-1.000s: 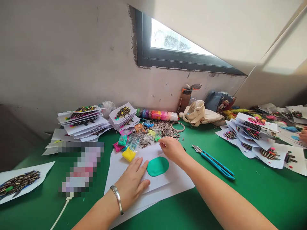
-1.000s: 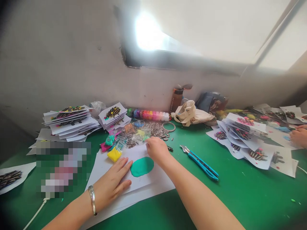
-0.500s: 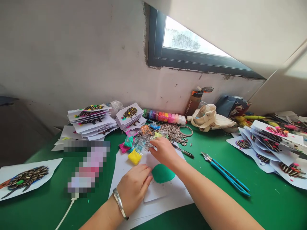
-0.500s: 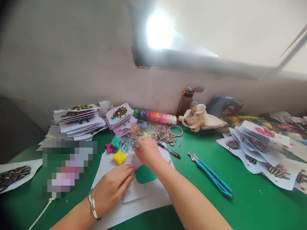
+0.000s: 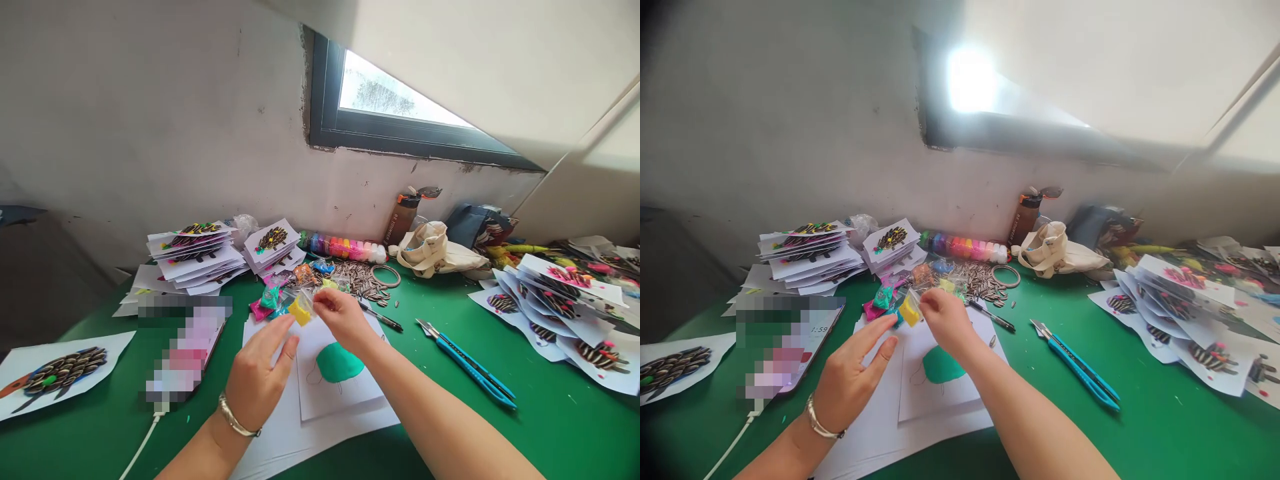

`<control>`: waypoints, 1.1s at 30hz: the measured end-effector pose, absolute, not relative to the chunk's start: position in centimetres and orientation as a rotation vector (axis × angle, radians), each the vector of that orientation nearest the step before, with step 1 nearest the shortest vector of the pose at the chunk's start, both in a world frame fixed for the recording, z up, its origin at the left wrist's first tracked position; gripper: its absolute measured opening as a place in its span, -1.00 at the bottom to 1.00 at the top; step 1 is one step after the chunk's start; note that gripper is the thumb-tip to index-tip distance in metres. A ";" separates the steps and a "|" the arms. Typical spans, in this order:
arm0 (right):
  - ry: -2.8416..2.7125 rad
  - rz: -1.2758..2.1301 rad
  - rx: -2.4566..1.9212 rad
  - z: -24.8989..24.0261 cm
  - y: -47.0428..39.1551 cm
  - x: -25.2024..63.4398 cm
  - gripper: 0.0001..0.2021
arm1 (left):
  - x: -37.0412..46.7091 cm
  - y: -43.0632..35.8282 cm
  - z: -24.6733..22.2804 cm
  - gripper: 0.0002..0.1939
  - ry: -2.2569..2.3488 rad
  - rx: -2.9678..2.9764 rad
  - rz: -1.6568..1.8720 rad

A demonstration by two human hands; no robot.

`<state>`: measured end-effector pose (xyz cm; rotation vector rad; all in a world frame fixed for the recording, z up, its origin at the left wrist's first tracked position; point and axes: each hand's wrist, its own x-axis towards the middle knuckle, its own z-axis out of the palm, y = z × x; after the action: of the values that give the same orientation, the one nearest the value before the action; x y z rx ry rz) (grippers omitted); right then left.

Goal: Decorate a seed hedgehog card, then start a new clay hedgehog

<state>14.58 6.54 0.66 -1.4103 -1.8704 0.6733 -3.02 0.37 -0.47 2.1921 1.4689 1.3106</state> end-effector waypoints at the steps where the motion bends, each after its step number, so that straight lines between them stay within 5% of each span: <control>1: -1.831 0.711 -1.389 0.9 6.0 15.2 -0.83 | -3.2 0.6 -0.3 -0.65 1.508 2.064 1.314; 8: -1.265 1.304 -1.063 2.0 1.3 18.3 -0.88 | -0.8 1.2 1.5 -0.19 1.148 1.027 0.912; 14: -1.186 1.180 -1.159 0.5 -0.4 19.8 -0.85 | 2.0 0.5 2.6 -0.49 1.086 1.018 0.807; 22: -1.225 1.310 -1.125 0.8 -0.2 21.3 -0.72 | 3.2 1.5 1.4 -0.53 1.052 1.092 0.835; 33: -1.294 1.396 -1.297 0.0 -0.1 20.7 -0.84 | 2.5 1.9 -0.6 -0.57 1.022 1.108 0.755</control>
<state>20.71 -0.14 0.04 -1.2967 -1.2941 1.3961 2.46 1.94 -0.58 1.1083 1.0222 0.7549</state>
